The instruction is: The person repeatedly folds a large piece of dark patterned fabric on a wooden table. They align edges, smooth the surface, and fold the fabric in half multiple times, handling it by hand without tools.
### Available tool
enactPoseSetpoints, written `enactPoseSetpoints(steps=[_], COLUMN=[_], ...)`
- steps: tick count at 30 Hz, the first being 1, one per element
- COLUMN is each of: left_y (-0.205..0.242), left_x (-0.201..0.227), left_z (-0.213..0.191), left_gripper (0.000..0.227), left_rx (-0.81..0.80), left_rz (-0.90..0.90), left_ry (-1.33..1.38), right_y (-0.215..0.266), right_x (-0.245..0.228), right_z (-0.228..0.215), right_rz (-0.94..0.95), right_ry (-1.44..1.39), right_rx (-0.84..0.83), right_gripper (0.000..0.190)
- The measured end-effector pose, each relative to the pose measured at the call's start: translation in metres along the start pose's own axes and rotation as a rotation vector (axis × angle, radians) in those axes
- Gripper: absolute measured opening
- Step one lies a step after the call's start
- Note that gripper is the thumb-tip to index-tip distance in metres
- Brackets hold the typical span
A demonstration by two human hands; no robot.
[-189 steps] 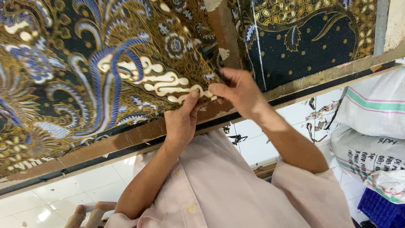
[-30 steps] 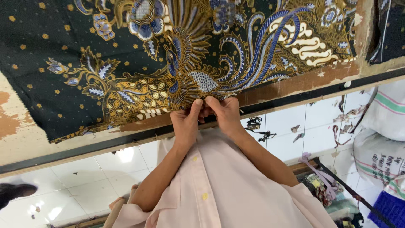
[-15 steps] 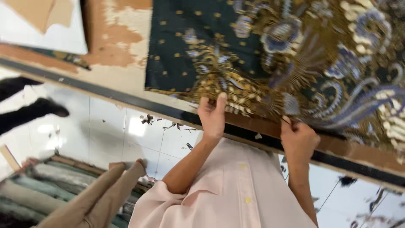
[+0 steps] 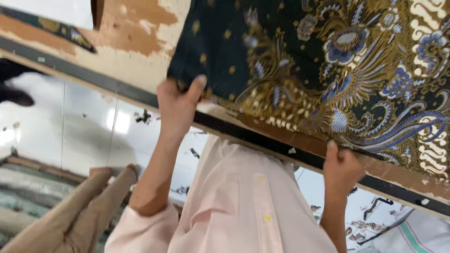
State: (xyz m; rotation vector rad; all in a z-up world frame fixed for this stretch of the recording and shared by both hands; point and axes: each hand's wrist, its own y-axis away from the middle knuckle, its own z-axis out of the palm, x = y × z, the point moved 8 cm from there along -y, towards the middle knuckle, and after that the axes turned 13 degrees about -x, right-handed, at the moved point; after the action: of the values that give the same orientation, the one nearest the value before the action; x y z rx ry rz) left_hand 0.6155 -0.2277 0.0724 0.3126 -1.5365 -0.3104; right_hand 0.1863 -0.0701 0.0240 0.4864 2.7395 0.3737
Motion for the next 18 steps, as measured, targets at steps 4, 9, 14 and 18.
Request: enactPoseSetpoints(steps=[4,9,14,18], left_y=[0.004,0.006,0.008,0.007], left_x=[-0.024,-0.052,-0.06,-0.056], left_z=[-0.009,-0.015,-0.002,0.019], left_gripper=[0.02,0.021,0.037,0.051], left_rx=[0.0,0.023,-0.063,-0.179], left_rz=[-0.016,-0.046,-0.09,-0.067], left_ry=[0.309,0.435,0.414,0.366], right_y=[0.031,0.009,-0.012,-0.007], right_x=[-0.098,-0.229,-0.258,-0.252], right_z=[0.059,0.127,0.147,0.145], right_rz=[-0.011,0.218,0.211,0.263], right_ry=[-1.57,-2.112,-2.174,-2.087], right_rx=[-0.682,-1.116,-0.821,-0.72], right_gripper=[0.048,0.036,0.021,0.017])
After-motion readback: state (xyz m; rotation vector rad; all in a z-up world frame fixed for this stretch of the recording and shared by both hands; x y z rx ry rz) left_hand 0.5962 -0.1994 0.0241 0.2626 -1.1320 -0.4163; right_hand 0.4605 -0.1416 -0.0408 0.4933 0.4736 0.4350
